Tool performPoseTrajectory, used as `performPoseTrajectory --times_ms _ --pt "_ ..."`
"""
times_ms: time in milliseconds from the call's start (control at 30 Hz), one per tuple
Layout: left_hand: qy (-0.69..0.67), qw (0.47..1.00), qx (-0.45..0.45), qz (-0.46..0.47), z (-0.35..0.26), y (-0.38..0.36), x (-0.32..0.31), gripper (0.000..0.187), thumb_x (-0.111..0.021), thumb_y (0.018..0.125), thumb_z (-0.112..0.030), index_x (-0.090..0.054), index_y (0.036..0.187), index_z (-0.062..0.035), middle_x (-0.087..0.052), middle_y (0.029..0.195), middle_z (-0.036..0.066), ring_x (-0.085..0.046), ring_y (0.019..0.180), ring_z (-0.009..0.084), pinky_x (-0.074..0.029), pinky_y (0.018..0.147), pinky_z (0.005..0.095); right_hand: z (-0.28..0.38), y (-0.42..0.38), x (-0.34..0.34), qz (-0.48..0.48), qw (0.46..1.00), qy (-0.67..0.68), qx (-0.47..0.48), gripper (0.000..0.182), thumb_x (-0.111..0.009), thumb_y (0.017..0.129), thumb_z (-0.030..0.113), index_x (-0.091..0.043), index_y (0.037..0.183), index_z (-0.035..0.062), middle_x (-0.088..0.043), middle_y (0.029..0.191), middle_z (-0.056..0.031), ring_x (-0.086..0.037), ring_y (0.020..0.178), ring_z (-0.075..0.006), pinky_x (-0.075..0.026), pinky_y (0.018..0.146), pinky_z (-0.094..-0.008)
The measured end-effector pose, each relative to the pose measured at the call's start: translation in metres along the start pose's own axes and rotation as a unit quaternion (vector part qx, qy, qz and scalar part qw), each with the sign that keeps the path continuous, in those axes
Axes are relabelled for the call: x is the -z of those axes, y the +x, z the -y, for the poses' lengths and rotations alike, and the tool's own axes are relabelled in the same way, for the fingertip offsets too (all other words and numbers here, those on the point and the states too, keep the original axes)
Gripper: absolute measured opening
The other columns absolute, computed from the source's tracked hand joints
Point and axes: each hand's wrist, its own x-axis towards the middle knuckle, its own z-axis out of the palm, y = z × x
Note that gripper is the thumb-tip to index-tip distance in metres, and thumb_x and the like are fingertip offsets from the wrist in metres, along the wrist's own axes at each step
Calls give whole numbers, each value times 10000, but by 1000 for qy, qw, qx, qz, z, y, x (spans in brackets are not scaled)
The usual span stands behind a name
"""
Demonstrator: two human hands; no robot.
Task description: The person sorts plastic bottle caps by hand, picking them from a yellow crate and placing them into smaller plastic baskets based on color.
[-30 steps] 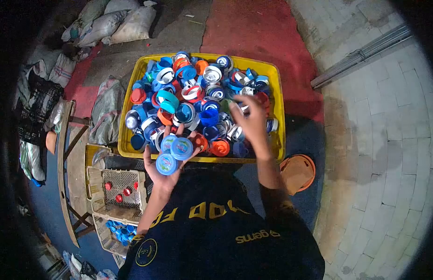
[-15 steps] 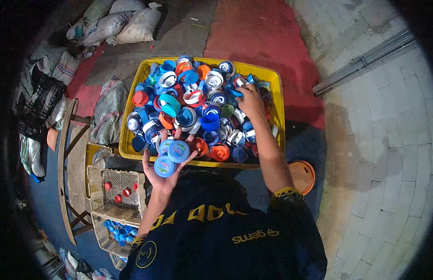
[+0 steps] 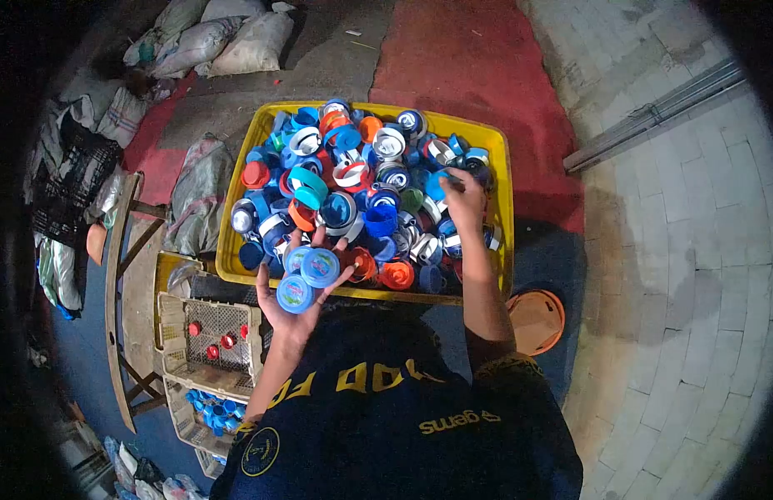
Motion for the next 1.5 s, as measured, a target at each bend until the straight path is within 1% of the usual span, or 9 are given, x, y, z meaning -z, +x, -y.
performPoseTrajectory --times_ms 167,333,467,733,1000,1133,1167,1333,1500 --pt "2 1000 8 1 -1 2 2 753 -519 886 -586 -467 1520 -183 -331 1633 148 -265 1495 489 -196 1174 741 -2 -6 9 -99 931 -332 118 327 -700 865 235 -717 1161 96 -672 1136 -158 -653 1042 -404 -534 868 -476" --pt "12 1000 12 3 1 2 0 747 -527 889 -576 -464 1523 -186 -330 1633 147 -250 1500 489 -184 1177 742 29 -14 -2 -85 880 -431 180 269 -713 846 220 -733 1103 143 -630 1205 -105 -579 1161 -363 -475 939 -529" --pt "10 1000 13 19 1 2 2 749 -525 896 -573 -445 1535 -192 -324 1637 145 -234 1508 482 -171 1182 740 23 9 -21 32 914 -314 255 256 -697 854 191 -725 1100 121 -691 1155 -141 -613 1126 -377 -497 925 -523" --pt "23 998 24 54 5 3 4 731 -588 913 -530 -439 1529 -165 -304 1632 185 -195 1521 473 -137 1191 737 58 42 -63 142 909 -383 84 454 -612 829 39 -655 1279 78 -673 1184 -267 -643 1126 -425 -520 962 -512" --pt "32 999 11 30 3 2 7 792 -574 897 -556 -372 1568 -187 -313 1638 146 -232 1508 474 -156 1193 731 22 61 -60 177 948 -252 78 576 -661 772 72 -611 1343 16 -671 1267 -224 -621 1229 -370 -481 1040 -417" --pt "46 999 2 21 0 3 7 791 -531 895 -589 -376 1565 -198 -329 1631 141 -261 1496 482 -168 1187 740 21 52 -24 140 983 -23 120 349 -708 909 230 -719 1210 54 -754 1069 -129 -727 988 -240 -547 851 -342" --pt "46 999 1 25 0 2 8 789 -529 897 -590 -375 1565 -198 -327 1632 140 -257 1498 482 -166 1187 740 24 45 -5 158 987 27 -19 289 -682 936 215 -734 1184 77 -766 990 -104 -732 948 -224 -549 815 -344" --pt "23 1000 -6 6 -2 4 7 810 -515 912 -581 -309 1599 -207 -295 1651 128 -224 1511 477 -155 1178 756 15 6 48 -40 961 -115 247 116 -664 898 98 -728 982 51 -727 811 -138 -722 676 -238 -529 588 -367" --pt "29 1000 2 1 -1 9 4 802 -516 910 -574 -329 1590 -191 -281 1657 128 -233 1507 477 -155 1179 753 14 -24 75 123 956 -264 -24 190 -602 857 19 -731 994 -8 -729 785 -168 -683 524 -216 -534 520 -372"
